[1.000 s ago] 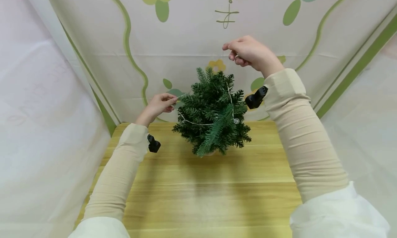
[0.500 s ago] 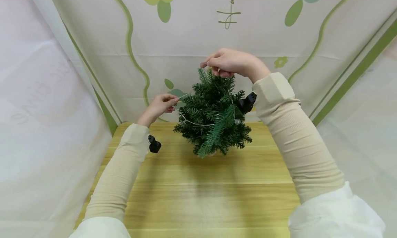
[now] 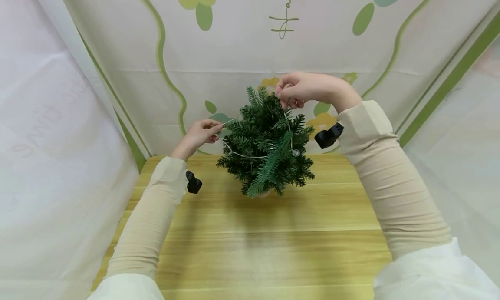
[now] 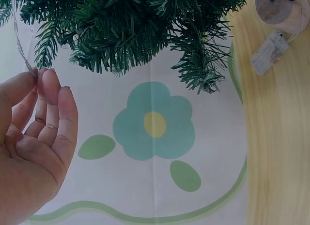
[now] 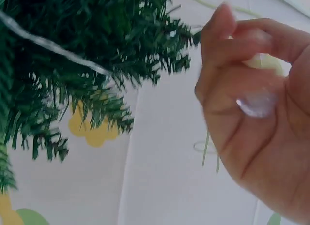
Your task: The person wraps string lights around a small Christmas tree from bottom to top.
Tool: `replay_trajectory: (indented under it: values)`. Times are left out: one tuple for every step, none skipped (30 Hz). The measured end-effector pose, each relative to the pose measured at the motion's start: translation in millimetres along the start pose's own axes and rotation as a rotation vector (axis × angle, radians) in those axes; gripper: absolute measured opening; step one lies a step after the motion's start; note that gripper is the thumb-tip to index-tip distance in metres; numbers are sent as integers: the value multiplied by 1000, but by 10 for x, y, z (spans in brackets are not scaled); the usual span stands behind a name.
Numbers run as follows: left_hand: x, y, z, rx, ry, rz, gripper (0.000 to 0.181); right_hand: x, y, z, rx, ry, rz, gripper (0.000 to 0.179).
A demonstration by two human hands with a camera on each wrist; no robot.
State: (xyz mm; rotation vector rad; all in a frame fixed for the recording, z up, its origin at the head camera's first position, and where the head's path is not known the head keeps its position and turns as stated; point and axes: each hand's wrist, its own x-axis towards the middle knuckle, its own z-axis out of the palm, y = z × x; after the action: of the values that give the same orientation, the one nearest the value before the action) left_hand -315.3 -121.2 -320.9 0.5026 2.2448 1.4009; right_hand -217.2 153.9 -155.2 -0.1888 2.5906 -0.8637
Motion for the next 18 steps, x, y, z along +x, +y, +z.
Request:
replay_trajectory:
  values:
    - [3,0,-2,1,1,0,41,-14,26,-9,10,3,-5,22]
    - [4,1,-3,2,1,0,41,-27,48,-17,19,8,-10,23]
    - [2,0,-5,4,3,-1,41,-38,68,-24,32,10,-18,26]
    - [1,0,-8,7,4,-2,41,-47,86,-31,39,13,-21,28]
    - [0,-1,-10,11,5,-3,41,-56,100,-38,45,18,-18,31]
    - [-2,-2,-13,11,6,-3,41,-64,113,-43,48,21,-15,33]
    - [-2,-4,-16,12,7,-2,41,-70,125,-48,52,25,-13,35]
    - [0,-8,-20,12,8,-2,42,-76,137,-53,52,31,-8,36]
    - [2,-11,-23,10,9,-2,42,-80,150,-57,51,36,-4,37]
    - [7,-14,-26,9,10,0,42,-82,163,-61,50,40,1,38]
    - [9,-17,-28,7,12,0,42,-83,177,-65,56,43,3,38]
    - [10,-19,-29,7,13,1,42,-82,191,-69,59,45,4,38]
    - [11,-21,-30,8,16,1,41,-81,201,-72,74,49,4,38]
    - [11,-22,-30,10,18,1,41,-79,215,-76,82,55,8,37]
    - [9,-21,-30,12,20,1,40,-76,228,-80,96,59,9,37]
    - [8,-21,-30,13,21,0,40,-73,239,-84,112,63,11,36]
    - [4,-20,-31,14,22,-2,40,-72,249,-87,130,69,17,35]
    - [3,-20,-32,16,22,-4,40,-72,257,-91,146,78,24,33]
